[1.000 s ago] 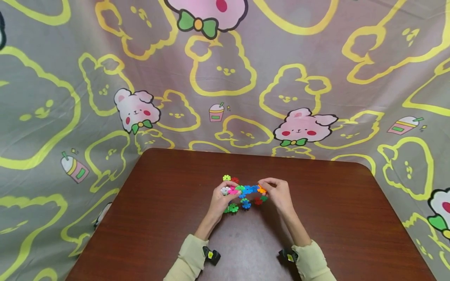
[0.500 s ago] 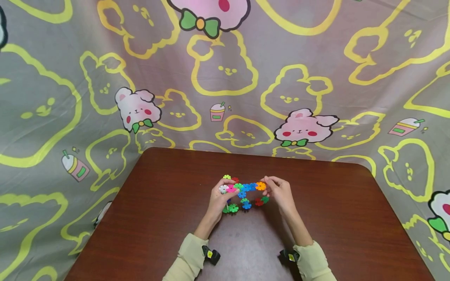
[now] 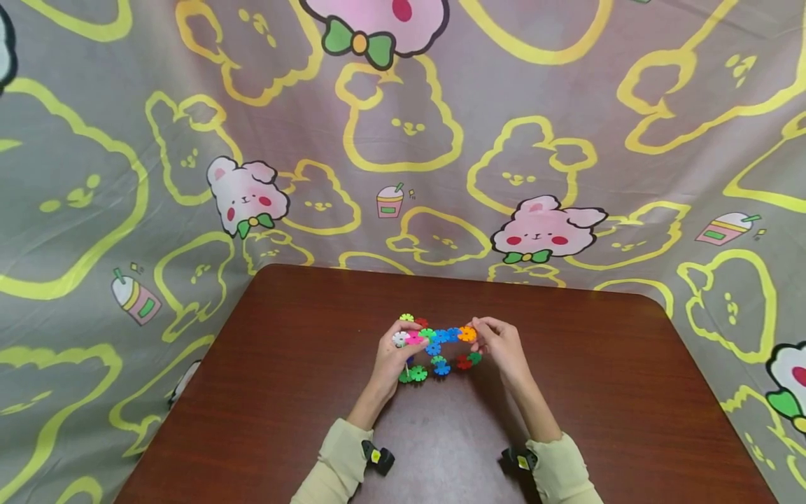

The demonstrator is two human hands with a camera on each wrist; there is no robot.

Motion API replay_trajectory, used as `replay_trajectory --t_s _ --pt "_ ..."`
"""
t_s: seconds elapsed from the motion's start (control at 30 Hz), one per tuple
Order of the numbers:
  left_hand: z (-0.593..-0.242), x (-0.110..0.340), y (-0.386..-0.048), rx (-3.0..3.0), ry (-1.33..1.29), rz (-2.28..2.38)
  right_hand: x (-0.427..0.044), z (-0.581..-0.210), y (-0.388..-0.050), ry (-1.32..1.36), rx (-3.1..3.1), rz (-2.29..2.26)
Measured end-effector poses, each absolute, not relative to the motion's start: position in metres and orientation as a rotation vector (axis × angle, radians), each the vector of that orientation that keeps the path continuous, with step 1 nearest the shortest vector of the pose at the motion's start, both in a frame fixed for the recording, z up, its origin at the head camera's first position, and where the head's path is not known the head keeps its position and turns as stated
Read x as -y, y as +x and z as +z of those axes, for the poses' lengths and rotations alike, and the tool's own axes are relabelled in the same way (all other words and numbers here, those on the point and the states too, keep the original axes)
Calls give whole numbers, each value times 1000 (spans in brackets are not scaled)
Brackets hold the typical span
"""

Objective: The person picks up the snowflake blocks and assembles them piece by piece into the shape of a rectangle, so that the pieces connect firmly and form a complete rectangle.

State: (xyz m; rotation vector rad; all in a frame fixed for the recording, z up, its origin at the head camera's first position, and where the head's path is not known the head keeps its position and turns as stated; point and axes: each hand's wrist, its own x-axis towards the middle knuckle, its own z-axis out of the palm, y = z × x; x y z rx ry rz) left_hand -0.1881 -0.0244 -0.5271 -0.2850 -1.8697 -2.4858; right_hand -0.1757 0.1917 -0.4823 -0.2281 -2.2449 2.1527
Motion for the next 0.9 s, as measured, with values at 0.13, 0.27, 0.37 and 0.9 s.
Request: replay_trajectory --t_s 0.13,0.27,0.37,0.9 --pt "-527 24 -188 1873 -267 -2491 -193 -481 -176 -230 2247 2156" --pt "-528 25 -188 1873 -263 -2491 -194 -479 -175 -241 2247 2165" --pt "-528 25 -188 1874 -258 -2488 -195 -478 -175 -243 2254 2173" --pt "-533 32 -190 1740 -61 -2680 -196 -506 -221 371 2896 1334"
